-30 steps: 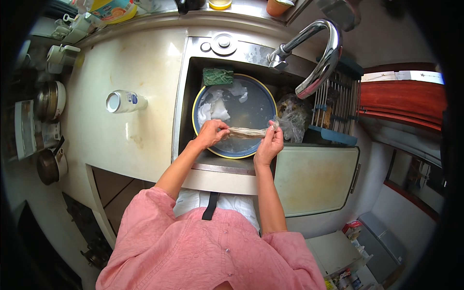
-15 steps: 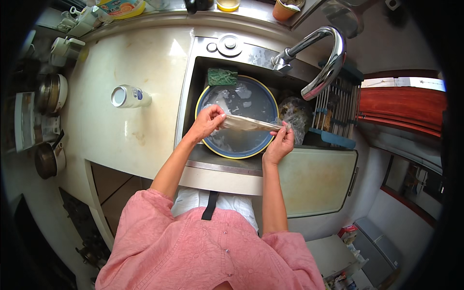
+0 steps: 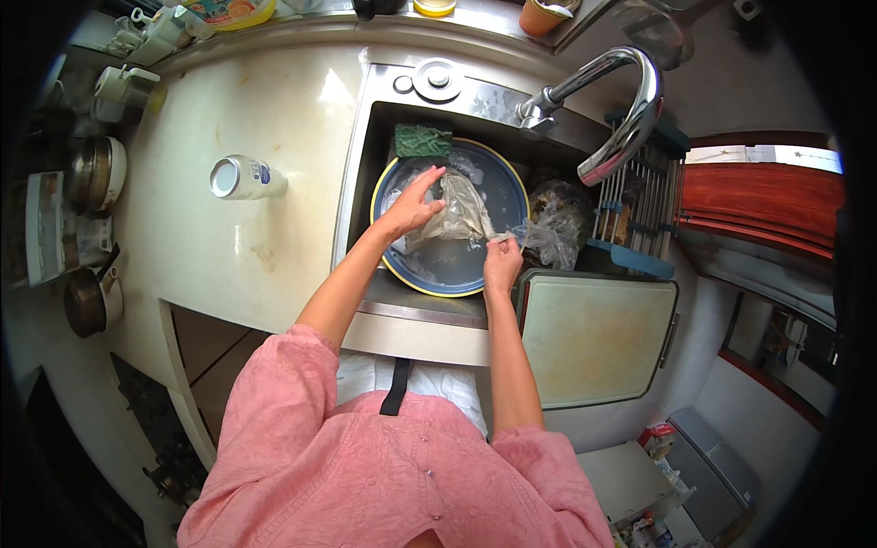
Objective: The person washes a piece of cloth by hand in a kitchen sink filled with soapy water. They repeatedly submerge, scrub, and wring the cloth to clean it.
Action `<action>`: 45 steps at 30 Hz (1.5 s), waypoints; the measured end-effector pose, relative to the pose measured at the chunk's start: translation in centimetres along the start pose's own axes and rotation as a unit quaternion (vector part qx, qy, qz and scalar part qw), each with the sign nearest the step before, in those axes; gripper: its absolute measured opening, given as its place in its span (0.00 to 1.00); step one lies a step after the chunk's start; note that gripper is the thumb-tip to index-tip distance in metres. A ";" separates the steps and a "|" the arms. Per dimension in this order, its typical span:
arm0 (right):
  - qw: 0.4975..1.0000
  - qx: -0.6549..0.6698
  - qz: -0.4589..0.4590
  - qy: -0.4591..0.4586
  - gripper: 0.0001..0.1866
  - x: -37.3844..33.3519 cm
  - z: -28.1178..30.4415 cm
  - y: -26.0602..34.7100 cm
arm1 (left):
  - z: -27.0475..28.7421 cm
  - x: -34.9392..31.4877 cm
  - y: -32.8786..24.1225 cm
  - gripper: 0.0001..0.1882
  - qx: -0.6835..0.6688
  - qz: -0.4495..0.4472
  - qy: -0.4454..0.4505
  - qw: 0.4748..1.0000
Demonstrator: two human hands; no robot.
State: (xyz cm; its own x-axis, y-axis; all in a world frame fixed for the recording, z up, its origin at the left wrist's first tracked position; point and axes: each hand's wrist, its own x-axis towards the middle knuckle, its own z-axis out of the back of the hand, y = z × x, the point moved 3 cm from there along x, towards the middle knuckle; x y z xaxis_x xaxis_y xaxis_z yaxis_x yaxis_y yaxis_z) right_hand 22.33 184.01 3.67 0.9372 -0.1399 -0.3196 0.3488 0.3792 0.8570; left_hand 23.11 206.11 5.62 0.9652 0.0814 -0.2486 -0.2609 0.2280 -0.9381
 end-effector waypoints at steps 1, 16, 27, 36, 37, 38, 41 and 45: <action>0.998 -0.066 -0.015 0.020 0.08 -0.2 -0.2 -0.2 | -0.2 -0.2 0.0 0.31 0.003 0.002 0.008 1.000; 0.982 -0.164 -0.075 0.052 0.13 2.1 -2.7 -8.1 | -6.1 -3.6 7.8 0.17 0.161 0.220 0.075 0.959; 0.979 0.185 -0.025 -0.079 0.08 5.5 -0.4 0.5 | 3.2 -2.1 -1.3 0.13 0.119 0.095 -0.178 0.972; 0.985 0.133 -0.100 -0.041 0.08 4.5 -1.9 -4.7 | 1.1 -3.1 0.8 0.13 0.219 0.031 -0.103 0.970; 0.987 0.122 -0.099 -0.036 0.08 4.3 -2.3 -6.0 | 0.7 -3.5 1.3 0.14 0.231 -0.013 -0.123 0.965; 0.989 0.111 -0.098 -0.032 0.08 4.2 -2.7 -7.2 | 0.3 -4.0 1.8 0.16 0.243 -0.058 -0.143 0.958; 0.978 0.150 -0.133 -0.064 0.08 3.7 -2.9 -8.6 | -1.2 -4.9 0.9 0.15 0.265 -0.046 -0.036 0.962; 0.969 0.209 -0.112 -0.067 0.08 3.4 -2.5 -4.5 | -5.2 -6.1 2.9 0.12 0.279 -0.028 0.174 0.944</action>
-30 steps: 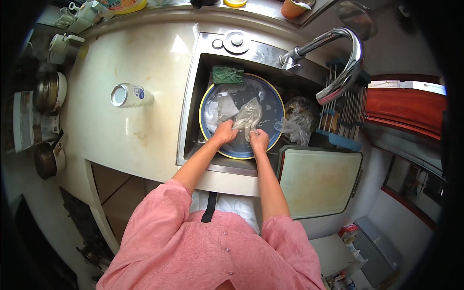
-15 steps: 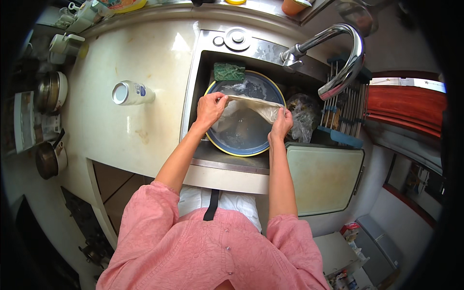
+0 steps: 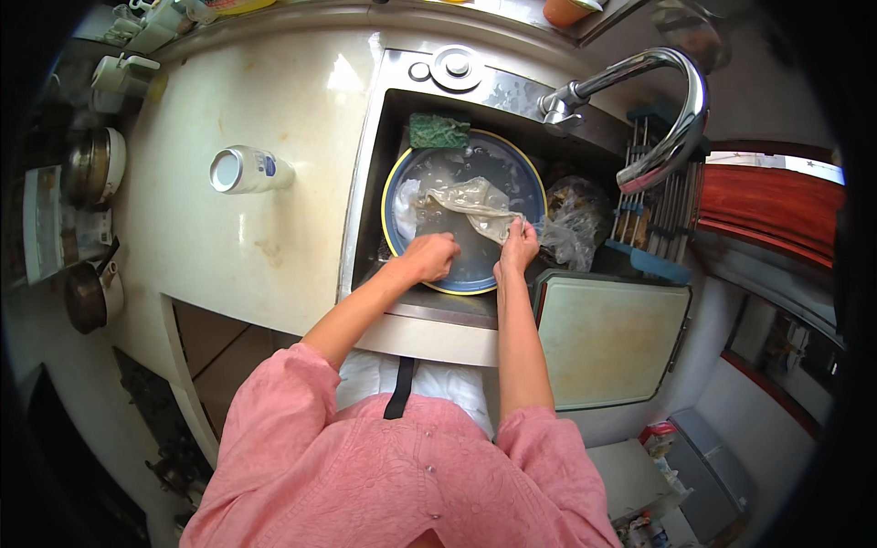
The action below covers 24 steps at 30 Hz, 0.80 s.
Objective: The person washes a piece of cloth by hand in a kitchen sink filled with soapy water. They repeatedly submerge, scrub, and wring the cloth to clean it.
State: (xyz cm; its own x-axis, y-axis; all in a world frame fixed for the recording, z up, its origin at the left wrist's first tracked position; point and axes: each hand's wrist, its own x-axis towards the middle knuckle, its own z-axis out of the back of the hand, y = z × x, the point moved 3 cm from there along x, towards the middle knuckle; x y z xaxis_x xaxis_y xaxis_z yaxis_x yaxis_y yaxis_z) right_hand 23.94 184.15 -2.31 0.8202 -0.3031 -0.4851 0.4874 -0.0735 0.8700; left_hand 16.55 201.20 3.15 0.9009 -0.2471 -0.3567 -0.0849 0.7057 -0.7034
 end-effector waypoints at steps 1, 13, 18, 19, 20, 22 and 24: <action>1.000 0.014 0.016 0.006 0.08 -0.4 -0.5 1.8 | -1.7 0.5 0.3 0.13 0.028 -0.016 0.035 0.999; 0.995 0.017 0.084 0.056 0.12 -2.6 -1.0 7.4 | -2.9 2.8 0.8 0.12 0.061 -0.011 0.031 0.998; 0.992 0.058 0.049 0.101 0.12 -3.2 -0.4 6.3 | 4.2 0.3 -2.2 0.09 -0.246 -0.059 -0.103 0.962; 0.990 0.067 0.042 0.115 0.12 -3.3 -0.4 6.3 | 4.9 0.2 -2.8 0.08 -0.300 -0.047 -0.099 0.948; 0.988 0.072 0.025 0.134 0.13 -3.4 -0.3 6.3 | 5.6 0.1 -3.4 0.08 -0.353 -0.036 -0.095 0.930; 0.981 0.072 0.001 0.181 0.13 -4.4 -0.8 7.6 | 7.1 -0.1 -4.3 0.08 -0.389 -0.022 -0.085 0.917; 0.969 0.083 -0.015 0.231 0.16 -5.3 -1.2 9.0 | 7.9 0.0 -4.9 0.10 -0.414 -0.027 -0.069 0.907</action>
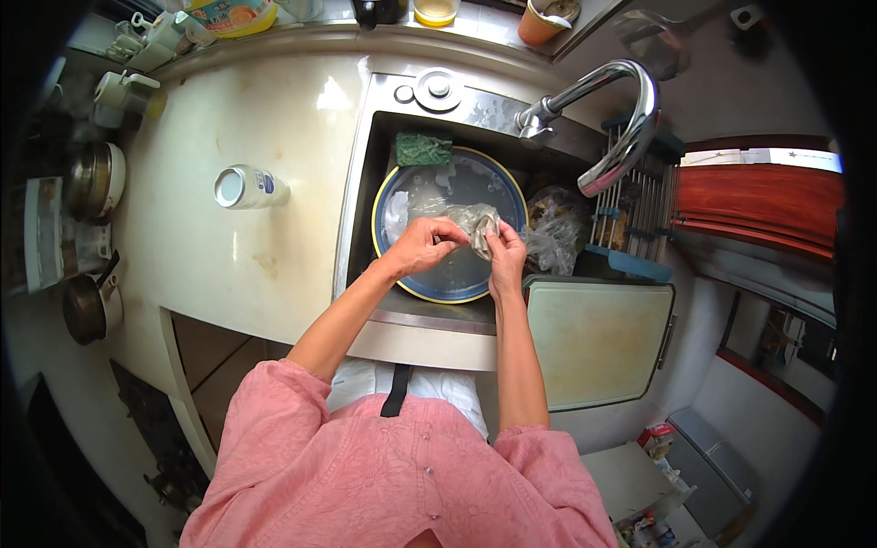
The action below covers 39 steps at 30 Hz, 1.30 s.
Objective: The person washes a piece of cloth by hand in a kitchen sink filled with soapy water. They repeatedly submerge, scrub, and wring the cloth to clean it.
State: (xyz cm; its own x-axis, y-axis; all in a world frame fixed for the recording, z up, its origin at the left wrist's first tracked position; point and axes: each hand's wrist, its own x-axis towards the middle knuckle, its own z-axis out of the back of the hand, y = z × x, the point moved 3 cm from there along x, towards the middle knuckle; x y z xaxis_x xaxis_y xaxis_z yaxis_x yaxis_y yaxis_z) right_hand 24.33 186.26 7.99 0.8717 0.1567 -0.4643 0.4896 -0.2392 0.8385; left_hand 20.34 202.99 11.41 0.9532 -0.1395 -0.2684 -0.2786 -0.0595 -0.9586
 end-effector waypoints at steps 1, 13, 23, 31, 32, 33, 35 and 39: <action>1.000 -0.003 -0.001 0.024 0.17 -0.2 -0.4 0.6 | 0.0 0.2 -0.5 0.11 -0.014 0.002 0.008 1.000; 0.980 -0.138 0.051 0.136 0.20 -1.7 -3.9 3.5 | 1.3 0.3 -5.9 0.19 -0.064 -0.003 0.096 0.993; 0.961 -0.239 0.082 0.116 0.08 -1.8 -4.3 4.6 | 3.0 0.5 -5.6 0.14 0.174 0.010 0.031 0.984; 0.959 -0.259 0.098 0.064 0.09 -1.5 -2.9 5.4 | 4.5 -0.4 -3.2 0.10 0.357 0.092 0.023 0.929; 0.957 -0.266 0.098 0.058 0.09 -1.4 -2.5 5.7 | 5.0 -0.4 -3.2 0.09 0.300 0.108 0.021 0.947; 0.956 -0.272 0.097 0.054 0.09 -1.4 -2.2 6.0 | 5.5 -0.5 -3.2 0.09 0.243 0.124 0.018 0.962; 0.958 -0.269 0.090 0.050 0.09 -1.0 -1.0 5.2 | 5.9 -0.7 -2.4 0.09 0.169 0.044 0.015 0.985; 0.973 -0.210 0.062 0.069 0.09 -1.3 -1.2 4.8 | 5.8 -0.3 -1.6 0.09 -0.027 0.045 0.042 0.998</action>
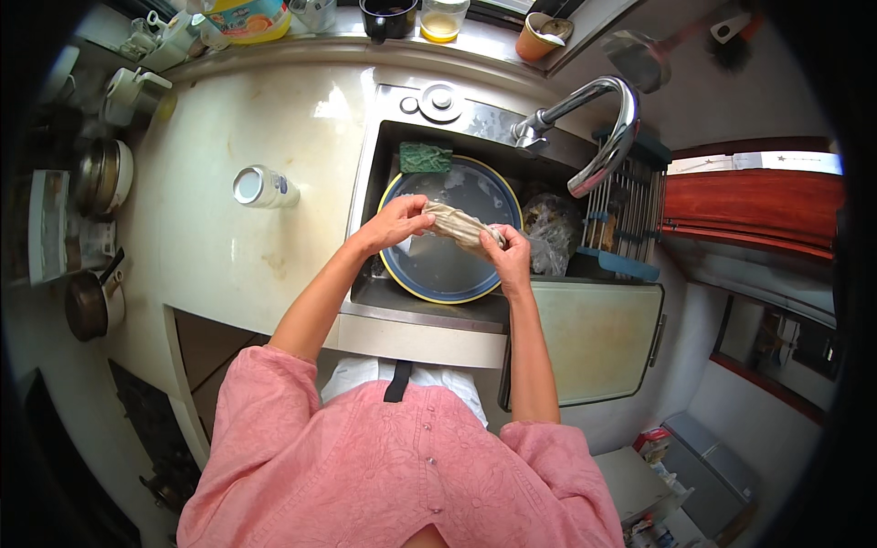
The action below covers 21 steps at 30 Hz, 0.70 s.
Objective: The person washes a piece of cloth by hand in a kitchen sink filled with soapy water. They repeatedly submerge, scrub, and wring the cloth to clean it.
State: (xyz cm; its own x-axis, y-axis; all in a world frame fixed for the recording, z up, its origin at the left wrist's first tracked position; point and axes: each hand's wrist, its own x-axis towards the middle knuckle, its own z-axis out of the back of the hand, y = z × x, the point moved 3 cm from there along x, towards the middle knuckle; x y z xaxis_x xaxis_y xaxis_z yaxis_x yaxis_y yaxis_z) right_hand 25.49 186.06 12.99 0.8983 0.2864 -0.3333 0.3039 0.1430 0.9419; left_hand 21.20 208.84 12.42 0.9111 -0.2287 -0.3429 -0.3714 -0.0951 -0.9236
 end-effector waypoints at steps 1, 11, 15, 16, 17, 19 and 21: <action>0.999 0.030 -0.015 0.009 0.09 -0.2 -0.3 0.2 | -0.2 0.1 0.0 0.09 -0.018 -0.018 -0.005 1.000; 0.989 0.134 -0.052 0.039 0.09 -0.9 -0.5 0.2 | -0.9 0.0 -0.5 0.09 -0.037 -0.031 -0.057 0.997; 0.986 0.156 -0.051 0.016 0.09 -1.4 -0.5 -0.1 | -1.1 -0.2 -0.1 0.09 -0.090 0.005 -0.076 0.993; 0.986 0.158 -0.050 0.009 0.09 -1.5 -0.5 -0.2 | -1.1 -0.4 0.2 0.09 -0.114 0.015 -0.081 0.990; 0.987 0.155 -0.052 0.003 0.09 -1.5 -0.5 -0.4 | -1.1 -0.4 0.3 0.09 -0.137 0.026 -0.086 0.986; 0.988 0.147 -0.057 -0.008 0.09 -1.6 -0.5 -0.5 | -0.9 -0.5 0.8 0.09 -0.141 0.026 -0.081 0.986; 0.989 0.136 -0.054 -0.030 0.10 -1.5 -0.1 -1.2 | -1.0 -0.7 0.7 0.09 -0.153 0.030 -0.087 0.984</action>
State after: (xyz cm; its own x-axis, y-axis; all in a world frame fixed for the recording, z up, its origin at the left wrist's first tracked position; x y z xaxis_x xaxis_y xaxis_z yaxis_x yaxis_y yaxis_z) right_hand 23.74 185.55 12.36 0.8710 0.2251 -0.4367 0.4654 -0.0928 0.8802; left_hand 20.16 208.00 12.15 0.8926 -0.0765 -0.4444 -0.4381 -0.3805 -0.8145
